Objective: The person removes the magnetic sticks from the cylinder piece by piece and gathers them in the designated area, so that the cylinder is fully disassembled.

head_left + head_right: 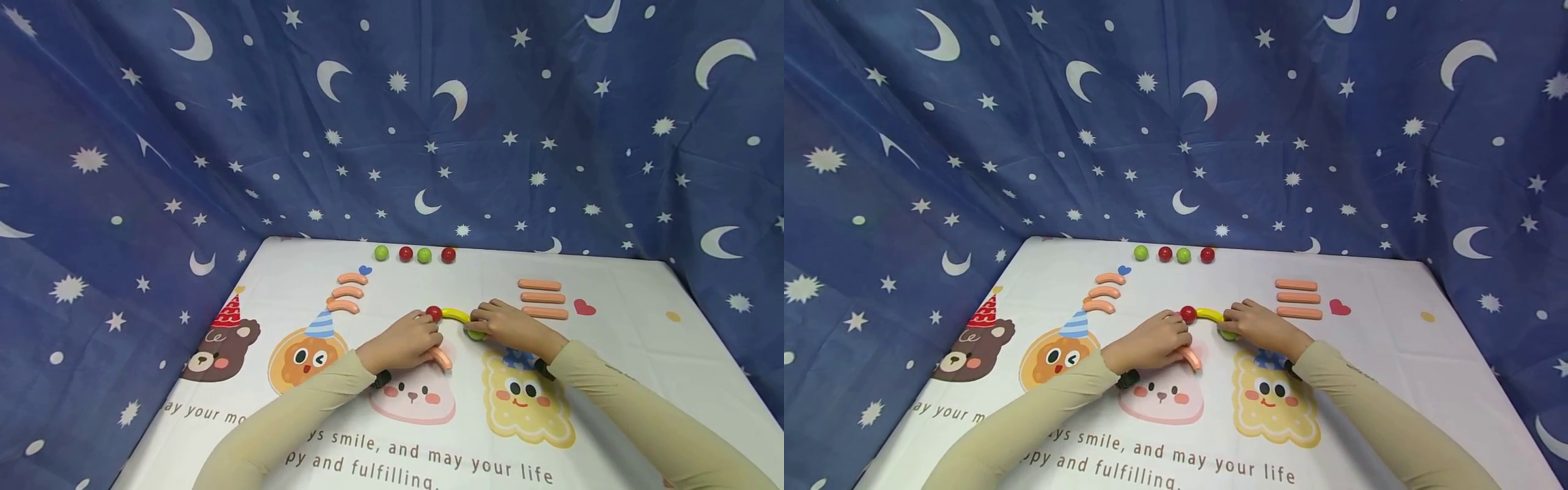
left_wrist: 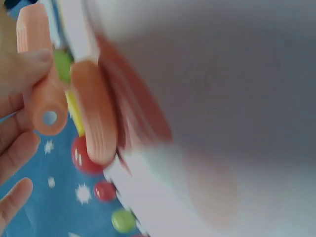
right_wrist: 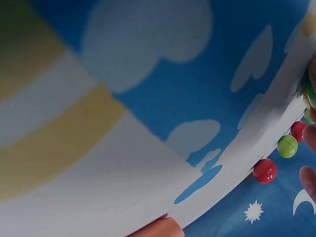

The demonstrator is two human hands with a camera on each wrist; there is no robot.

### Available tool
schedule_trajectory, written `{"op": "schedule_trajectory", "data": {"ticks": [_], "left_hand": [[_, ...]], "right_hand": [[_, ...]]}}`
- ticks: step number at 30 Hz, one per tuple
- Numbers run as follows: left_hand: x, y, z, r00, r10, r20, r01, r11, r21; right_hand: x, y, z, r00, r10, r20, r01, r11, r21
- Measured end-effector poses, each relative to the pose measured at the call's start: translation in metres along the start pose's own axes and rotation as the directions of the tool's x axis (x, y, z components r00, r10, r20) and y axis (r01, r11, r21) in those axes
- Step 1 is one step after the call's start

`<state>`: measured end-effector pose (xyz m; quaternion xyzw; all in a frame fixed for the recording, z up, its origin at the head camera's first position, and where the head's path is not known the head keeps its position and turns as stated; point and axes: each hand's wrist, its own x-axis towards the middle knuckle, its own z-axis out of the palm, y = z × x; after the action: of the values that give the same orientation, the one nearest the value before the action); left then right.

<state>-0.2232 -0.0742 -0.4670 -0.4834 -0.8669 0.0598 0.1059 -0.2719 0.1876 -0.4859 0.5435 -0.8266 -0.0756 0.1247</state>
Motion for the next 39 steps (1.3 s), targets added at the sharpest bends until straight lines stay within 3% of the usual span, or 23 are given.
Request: {"op": "schedule_trajectory", "data": {"ticks": [6,12,15,20,24,32,39], "left_hand": [[-0.026,-0.025,0.000,0.985,-0.134,-0.109,0.131,0.991,-0.029],[-0.057,-0.049,0.005,0.950,-0.283,-0.131,0.273,0.958,-0.088],[-0.072,-0.060,0.010,0.933,-0.326,-0.153,0.313,0.944,-0.107],[-0.094,-0.078,0.017,0.914,-0.350,-0.203,0.341,0.937,-0.080],[-0.107,-0.087,0.019,0.901,-0.393,-0.185,0.386,0.919,-0.072],[-0.124,-0.099,0.021,0.905,-0.406,-0.127,0.405,0.914,-0.029],[-0.129,-0.104,0.026,0.896,-0.431,-0.108,0.428,0.902,-0.056]], "right_hand": [[0.000,0.001,0.002,1.000,-0.005,-0.005,0.005,1.000,-0.011],[0.000,0.001,0.003,1.000,0.000,0.000,0.000,1.000,-0.014],[0.000,0.000,0.002,1.000,0.004,0.009,-0.004,1.000,-0.011],[0.001,-0.001,-0.001,1.000,0.008,0.007,-0.008,1.000,0.001],[0.001,-0.001,-0.003,1.000,0.006,0.009,-0.006,1.000,0.001],[0.000,-0.001,-0.003,1.000,0.003,0.003,-0.003,1.000,0.003],[0.001,-0.002,-0.004,1.000,0.012,0.019,-0.012,1.000,0.008]]}}
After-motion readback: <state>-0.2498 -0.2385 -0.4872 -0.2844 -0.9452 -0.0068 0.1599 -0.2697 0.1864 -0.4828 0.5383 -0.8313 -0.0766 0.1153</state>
